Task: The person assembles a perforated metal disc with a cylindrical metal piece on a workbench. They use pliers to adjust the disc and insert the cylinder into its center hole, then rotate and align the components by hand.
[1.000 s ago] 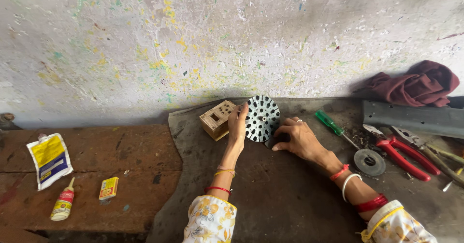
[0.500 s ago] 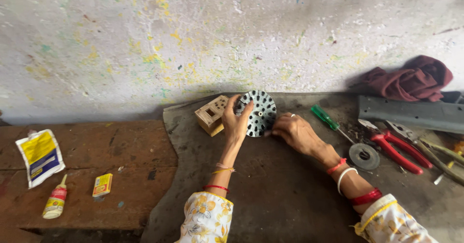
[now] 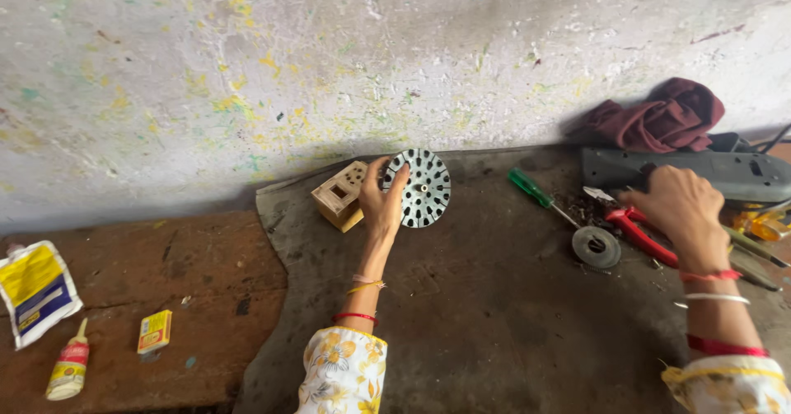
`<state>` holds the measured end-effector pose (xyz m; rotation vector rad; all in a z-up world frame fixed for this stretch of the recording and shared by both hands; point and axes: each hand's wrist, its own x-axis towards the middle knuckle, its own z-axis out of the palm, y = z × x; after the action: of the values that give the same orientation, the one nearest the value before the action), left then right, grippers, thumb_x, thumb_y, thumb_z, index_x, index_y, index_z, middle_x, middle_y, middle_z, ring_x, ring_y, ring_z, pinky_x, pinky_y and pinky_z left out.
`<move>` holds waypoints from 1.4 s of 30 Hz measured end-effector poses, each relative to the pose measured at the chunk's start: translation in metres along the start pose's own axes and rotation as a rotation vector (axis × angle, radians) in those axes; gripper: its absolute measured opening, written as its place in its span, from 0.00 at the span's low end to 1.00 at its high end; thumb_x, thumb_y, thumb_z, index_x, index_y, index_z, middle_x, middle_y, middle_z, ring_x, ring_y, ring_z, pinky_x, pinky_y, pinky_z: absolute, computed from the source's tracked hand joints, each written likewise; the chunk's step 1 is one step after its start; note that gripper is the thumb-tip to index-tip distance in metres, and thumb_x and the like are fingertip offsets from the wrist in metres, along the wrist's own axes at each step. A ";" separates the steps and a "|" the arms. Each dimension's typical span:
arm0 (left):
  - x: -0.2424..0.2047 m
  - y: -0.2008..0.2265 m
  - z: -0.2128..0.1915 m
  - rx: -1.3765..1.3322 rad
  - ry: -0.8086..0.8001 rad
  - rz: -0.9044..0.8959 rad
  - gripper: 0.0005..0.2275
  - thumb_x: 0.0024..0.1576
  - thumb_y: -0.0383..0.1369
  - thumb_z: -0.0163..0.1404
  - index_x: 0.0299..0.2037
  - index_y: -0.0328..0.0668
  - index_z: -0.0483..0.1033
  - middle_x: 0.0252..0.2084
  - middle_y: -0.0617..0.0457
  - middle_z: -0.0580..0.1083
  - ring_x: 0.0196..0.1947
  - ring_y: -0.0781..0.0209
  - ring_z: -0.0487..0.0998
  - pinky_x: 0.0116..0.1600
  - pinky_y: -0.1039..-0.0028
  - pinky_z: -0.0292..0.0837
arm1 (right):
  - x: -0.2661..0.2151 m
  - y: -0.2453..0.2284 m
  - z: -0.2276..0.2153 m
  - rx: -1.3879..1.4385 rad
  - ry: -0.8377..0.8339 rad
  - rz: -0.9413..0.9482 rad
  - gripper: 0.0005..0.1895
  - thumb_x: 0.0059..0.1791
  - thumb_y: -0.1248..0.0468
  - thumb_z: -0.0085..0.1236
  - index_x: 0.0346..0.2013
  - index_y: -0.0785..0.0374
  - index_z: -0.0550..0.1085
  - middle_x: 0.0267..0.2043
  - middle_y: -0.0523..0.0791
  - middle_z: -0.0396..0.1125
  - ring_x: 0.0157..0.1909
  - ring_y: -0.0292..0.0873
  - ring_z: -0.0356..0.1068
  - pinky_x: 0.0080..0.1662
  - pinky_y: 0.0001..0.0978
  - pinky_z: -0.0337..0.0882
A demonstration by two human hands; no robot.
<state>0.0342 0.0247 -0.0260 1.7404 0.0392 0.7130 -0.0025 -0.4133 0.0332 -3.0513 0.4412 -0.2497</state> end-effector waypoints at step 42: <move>-0.011 0.035 -0.011 0.212 0.167 0.296 0.13 0.61 0.34 0.53 0.51 0.34 0.75 0.40 0.45 0.79 0.41 0.51 0.79 0.48 0.63 0.72 | -0.011 -0.174 0.059 0.649 0.131 -0.607 0.14 0.55 0.68 0.48 0.54 0.71 0.69 0.39 0.52 0.76 0.28 0.53 0.76 0.28 0.44 0.71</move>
<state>0.0082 0.0190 0.0018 1.9060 -0.0299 1.1044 0.0448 -0.2423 -0.0140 -2.4376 -0.4911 -0.4966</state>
